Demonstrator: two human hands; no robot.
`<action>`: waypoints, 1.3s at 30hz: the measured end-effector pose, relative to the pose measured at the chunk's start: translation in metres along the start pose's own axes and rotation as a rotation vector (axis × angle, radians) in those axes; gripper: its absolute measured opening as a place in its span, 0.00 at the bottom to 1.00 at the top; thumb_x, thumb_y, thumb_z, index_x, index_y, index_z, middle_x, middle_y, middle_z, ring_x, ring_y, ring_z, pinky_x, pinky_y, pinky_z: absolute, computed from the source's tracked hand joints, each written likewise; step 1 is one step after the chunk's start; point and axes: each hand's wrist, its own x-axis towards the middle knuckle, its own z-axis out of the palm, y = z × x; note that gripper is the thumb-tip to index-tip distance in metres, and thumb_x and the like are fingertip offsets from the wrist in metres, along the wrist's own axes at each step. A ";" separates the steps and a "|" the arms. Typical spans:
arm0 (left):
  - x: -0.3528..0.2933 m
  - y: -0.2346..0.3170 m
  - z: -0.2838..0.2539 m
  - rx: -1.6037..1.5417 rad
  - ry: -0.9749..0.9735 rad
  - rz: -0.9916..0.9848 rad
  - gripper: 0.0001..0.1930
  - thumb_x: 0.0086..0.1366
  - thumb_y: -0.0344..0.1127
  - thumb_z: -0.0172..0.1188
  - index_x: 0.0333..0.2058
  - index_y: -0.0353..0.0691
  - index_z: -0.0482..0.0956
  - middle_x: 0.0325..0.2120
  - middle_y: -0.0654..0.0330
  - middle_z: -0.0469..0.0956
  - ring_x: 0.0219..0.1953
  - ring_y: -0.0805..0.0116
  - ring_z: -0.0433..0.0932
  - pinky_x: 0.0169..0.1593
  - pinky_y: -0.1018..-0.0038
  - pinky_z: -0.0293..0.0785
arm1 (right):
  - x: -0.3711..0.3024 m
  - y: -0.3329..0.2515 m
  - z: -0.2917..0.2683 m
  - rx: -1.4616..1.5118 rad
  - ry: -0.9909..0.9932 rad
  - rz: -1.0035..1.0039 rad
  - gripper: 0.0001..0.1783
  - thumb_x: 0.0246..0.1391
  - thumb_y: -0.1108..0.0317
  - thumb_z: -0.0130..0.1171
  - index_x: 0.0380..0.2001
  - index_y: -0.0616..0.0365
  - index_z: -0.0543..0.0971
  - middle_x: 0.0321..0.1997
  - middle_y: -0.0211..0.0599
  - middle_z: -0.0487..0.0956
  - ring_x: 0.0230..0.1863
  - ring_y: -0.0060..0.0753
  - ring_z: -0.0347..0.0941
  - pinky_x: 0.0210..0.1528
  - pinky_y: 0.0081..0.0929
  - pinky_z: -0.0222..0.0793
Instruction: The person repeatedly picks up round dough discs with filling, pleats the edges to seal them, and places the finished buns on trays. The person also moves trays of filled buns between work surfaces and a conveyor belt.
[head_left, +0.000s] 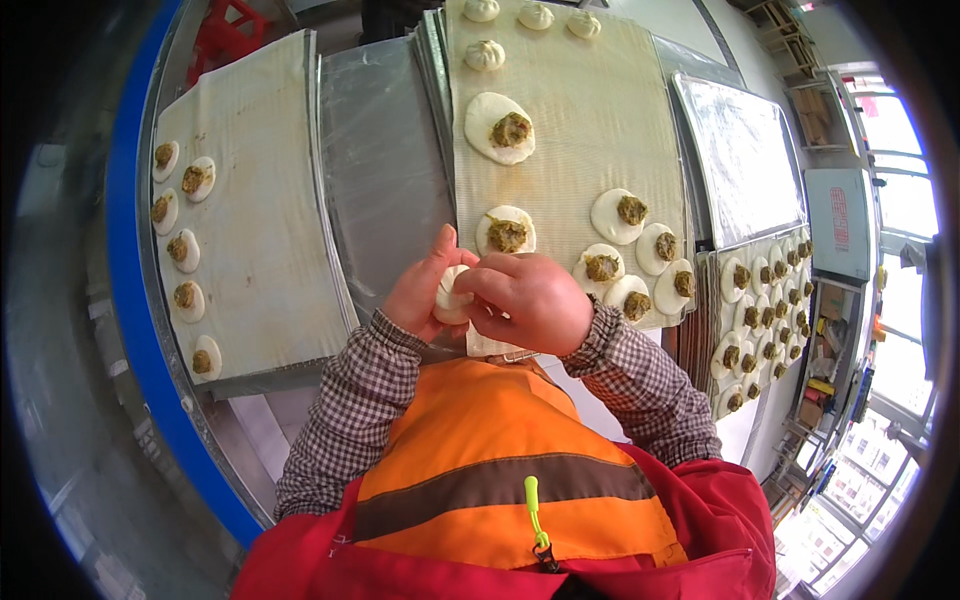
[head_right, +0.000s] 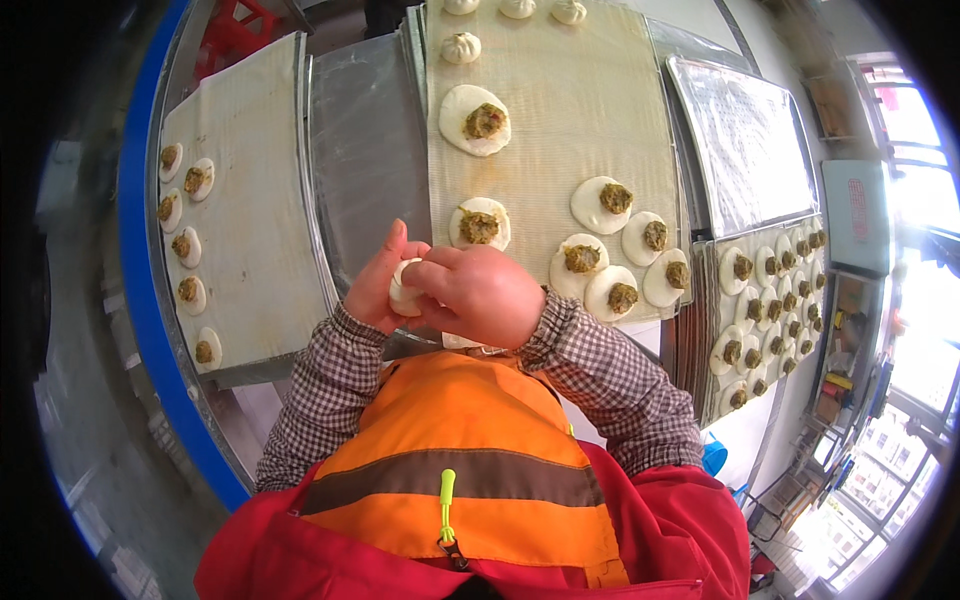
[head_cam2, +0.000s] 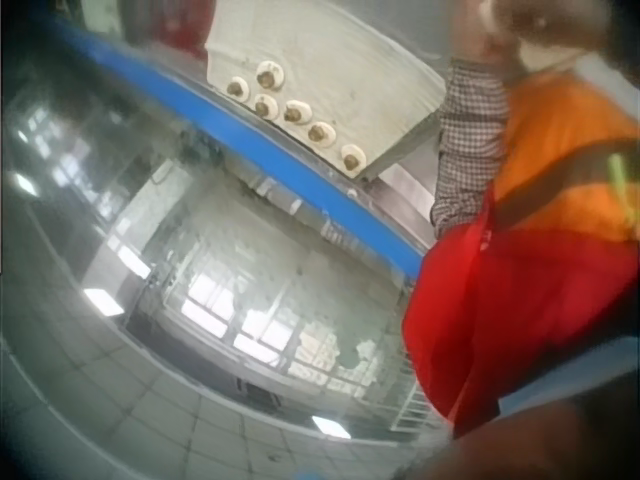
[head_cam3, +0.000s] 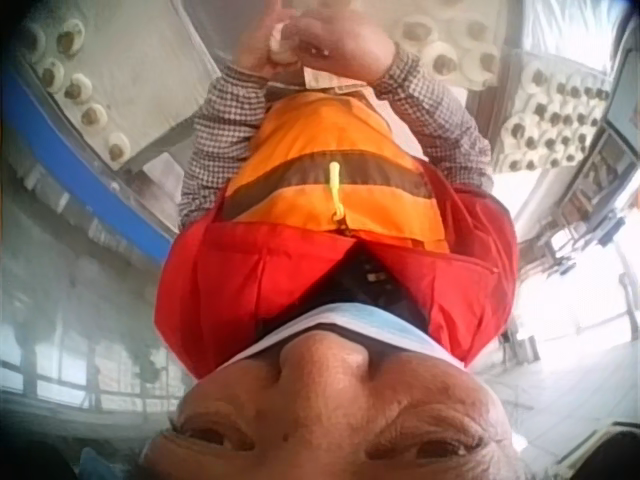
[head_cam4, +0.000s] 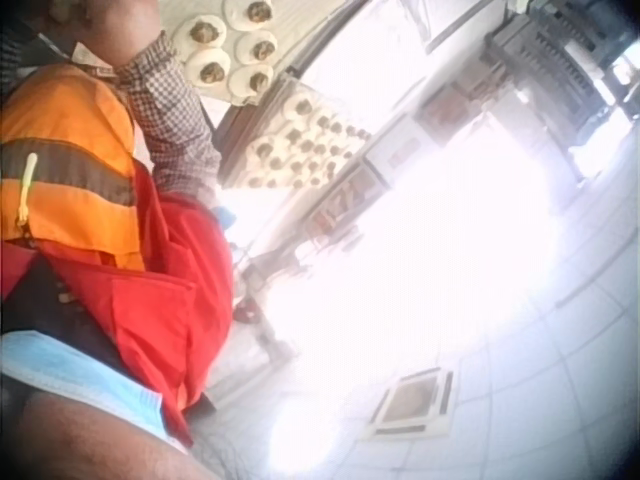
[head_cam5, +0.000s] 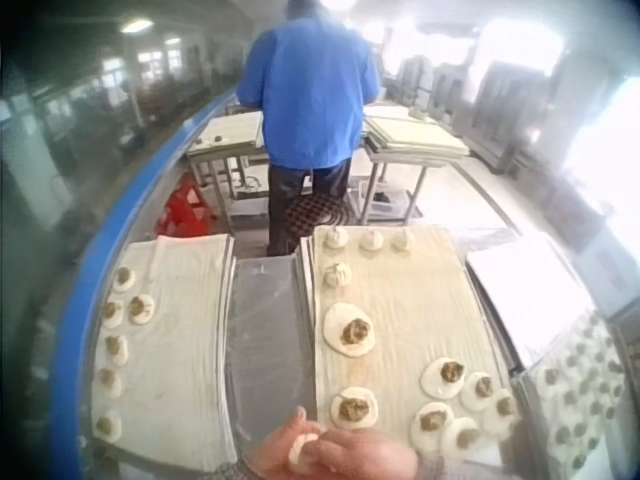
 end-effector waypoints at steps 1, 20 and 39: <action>0.004 -0.002 0.005 -0.002 0.006 0.001 0.31 0.66 0.65 0.40 0.40 0.39 0.72 0.28 0.62 0.76 0.22 0.73 0.76 0.19 0.77 0.71 | 0.000 0.004 -0.002 -0.052 0.022 -0.017 0.10 0.41 0.69 0.63 0.28 0.55 0.73 0.26 0.39 0.74 0.23 0.47 0.72 0.23 0.38 0.67; 0.102 0.019 -0.008 0.030 0.356 0.401 0.29 0.69 0.61 0.38 0.32 0.36 0.72 0.25 0.57 0.75 0.25 0.68 0.78 0.22 0.76 0.76 | 0.097 0.202 -0.077 -0.495 -0.135 0.400 0.11 0.47 0.64 0.61 0.33 0.57 0.81 0.29 0.36 0.79 0.30 0.32 0.75 0.34 0.31 0.72; 0.091 0.042 0.045 -0.169 0.084 0.348 0.29 0.69 0.60 0.38 0.32 0.37 0.71 0.23 0.57 0.76 0.21 0.69 0.76 0.21 0.75 0.73 | 0.033 0.048 -0.076 -0.109 0.262 -0.011 0.14 0.41 0.73 0.69 0.34 0.59 0.80 0.31 0.35 0.77 0.27 0.28 0.74 0.28 0.24 0.71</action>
